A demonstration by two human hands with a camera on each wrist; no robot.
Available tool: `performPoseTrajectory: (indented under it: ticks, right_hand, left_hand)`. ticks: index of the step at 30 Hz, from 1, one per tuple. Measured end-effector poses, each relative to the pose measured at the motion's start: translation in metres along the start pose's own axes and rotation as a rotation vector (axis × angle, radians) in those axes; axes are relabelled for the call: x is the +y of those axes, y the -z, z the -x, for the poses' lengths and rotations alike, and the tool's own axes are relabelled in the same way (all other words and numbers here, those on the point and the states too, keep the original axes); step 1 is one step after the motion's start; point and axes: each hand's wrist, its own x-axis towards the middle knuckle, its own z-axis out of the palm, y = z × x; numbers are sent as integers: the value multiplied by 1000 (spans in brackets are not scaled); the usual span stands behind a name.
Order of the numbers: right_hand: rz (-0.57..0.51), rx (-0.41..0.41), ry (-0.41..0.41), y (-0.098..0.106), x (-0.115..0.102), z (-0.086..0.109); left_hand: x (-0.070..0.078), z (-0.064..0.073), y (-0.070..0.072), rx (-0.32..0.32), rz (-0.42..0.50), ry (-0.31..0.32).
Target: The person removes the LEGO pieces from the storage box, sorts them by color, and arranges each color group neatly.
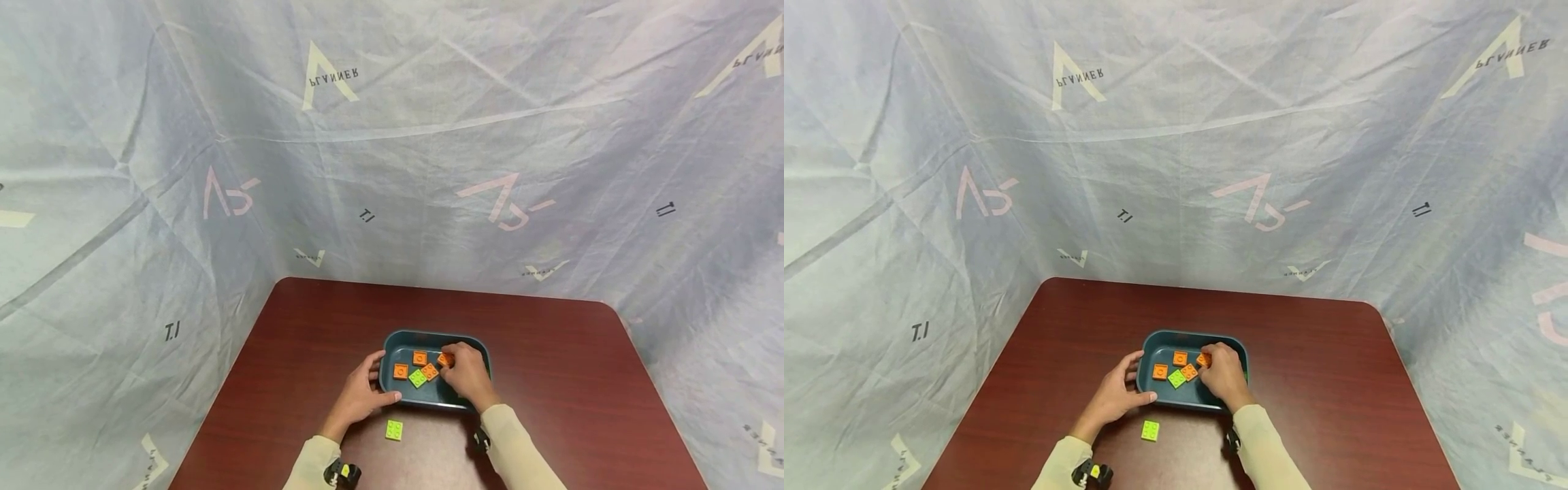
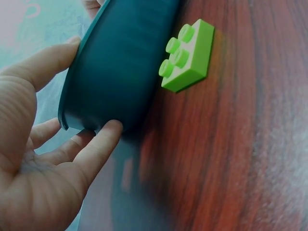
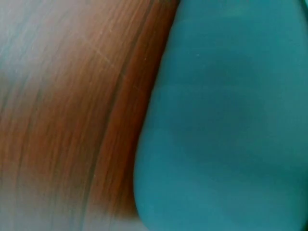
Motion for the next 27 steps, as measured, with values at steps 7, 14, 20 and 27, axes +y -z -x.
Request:
performPoseTrajectory:
  ticks: [7, 14, 20, 27]
  right_hand:
    - [12, 75, 82, 5, -8, 10]
    - [-2, 78, 100, 12, -21, 19]
    - [-10, 99, 157, 13, -29, 27]
    - [4, 137, 239, 13, -34, 36]
  left_hand:
    - [0, 0, -1, -1, 16, 5]
    - [1, 0, -1, 8, 8, -2]
    - [2, 2, 0, 9, -4, -4]
    - [2, 1, -1, 4, 2, 0]
